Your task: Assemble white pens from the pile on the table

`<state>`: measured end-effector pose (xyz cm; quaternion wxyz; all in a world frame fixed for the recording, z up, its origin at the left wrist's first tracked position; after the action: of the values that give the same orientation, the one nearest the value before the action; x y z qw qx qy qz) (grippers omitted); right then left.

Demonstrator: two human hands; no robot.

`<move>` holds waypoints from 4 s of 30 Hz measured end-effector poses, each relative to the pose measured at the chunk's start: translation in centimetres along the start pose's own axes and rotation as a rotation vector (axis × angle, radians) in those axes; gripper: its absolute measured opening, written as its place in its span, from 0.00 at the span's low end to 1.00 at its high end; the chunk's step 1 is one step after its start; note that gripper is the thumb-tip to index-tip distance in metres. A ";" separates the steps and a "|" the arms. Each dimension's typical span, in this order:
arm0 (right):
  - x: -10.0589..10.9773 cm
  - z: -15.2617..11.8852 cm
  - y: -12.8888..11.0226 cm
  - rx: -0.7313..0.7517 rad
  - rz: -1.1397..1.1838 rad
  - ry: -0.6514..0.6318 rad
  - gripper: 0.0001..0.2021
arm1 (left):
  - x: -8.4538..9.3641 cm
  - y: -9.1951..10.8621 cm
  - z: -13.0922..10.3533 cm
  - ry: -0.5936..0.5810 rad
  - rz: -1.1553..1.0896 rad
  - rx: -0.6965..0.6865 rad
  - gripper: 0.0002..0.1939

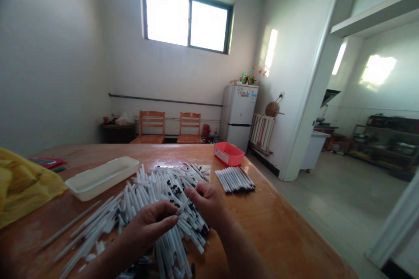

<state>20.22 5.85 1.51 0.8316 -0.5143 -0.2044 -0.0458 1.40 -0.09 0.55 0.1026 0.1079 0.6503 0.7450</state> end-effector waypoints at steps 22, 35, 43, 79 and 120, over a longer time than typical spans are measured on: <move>0.1 -0.1 -0.3 -0.040 0.069 -0.094 0.18 | 0.3 0.1 0.2 0.036 0.035 -0.006 0.14; 0.2 -0.1 -0.1 -0.034 0.045 -0.092 0.18 | 0.3 -0.1 0.2 0.045 0.102 -0.036 0.13; -0.2 0.2 0.8 0.002 -0.088 0.003 0.21 | -0.2 -0.3 0.2 0.057 0.231 -0.104 0.12; 2.3 -0.3 2.0 -0.140 -0.247 -0.087 0.10 | 1.2 0.0 0.6 0.392 0.131 -0.117 0.16; -2.0 -1.6 -0.8 -0.235 0.067 -0.346 0.08 | 2.9 -1.0 1.0 0.625 -0.400 -0.067 0.17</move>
<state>18.63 3.85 0.80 0.7195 -0.6145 -0.3202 0.0476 -1.10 1.86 -0.23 0.0461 -0.2575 0.6337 0.7280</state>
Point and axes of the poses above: each hand's wrist, its own z-axis towards the middle knuckle, its own x-axis out of the back of the hand, y = z × x, the point moved 2 cm from there along z, towards the middle knuckle, and after that the axes turned 9 degrees about -z, right-handed, at the moved point
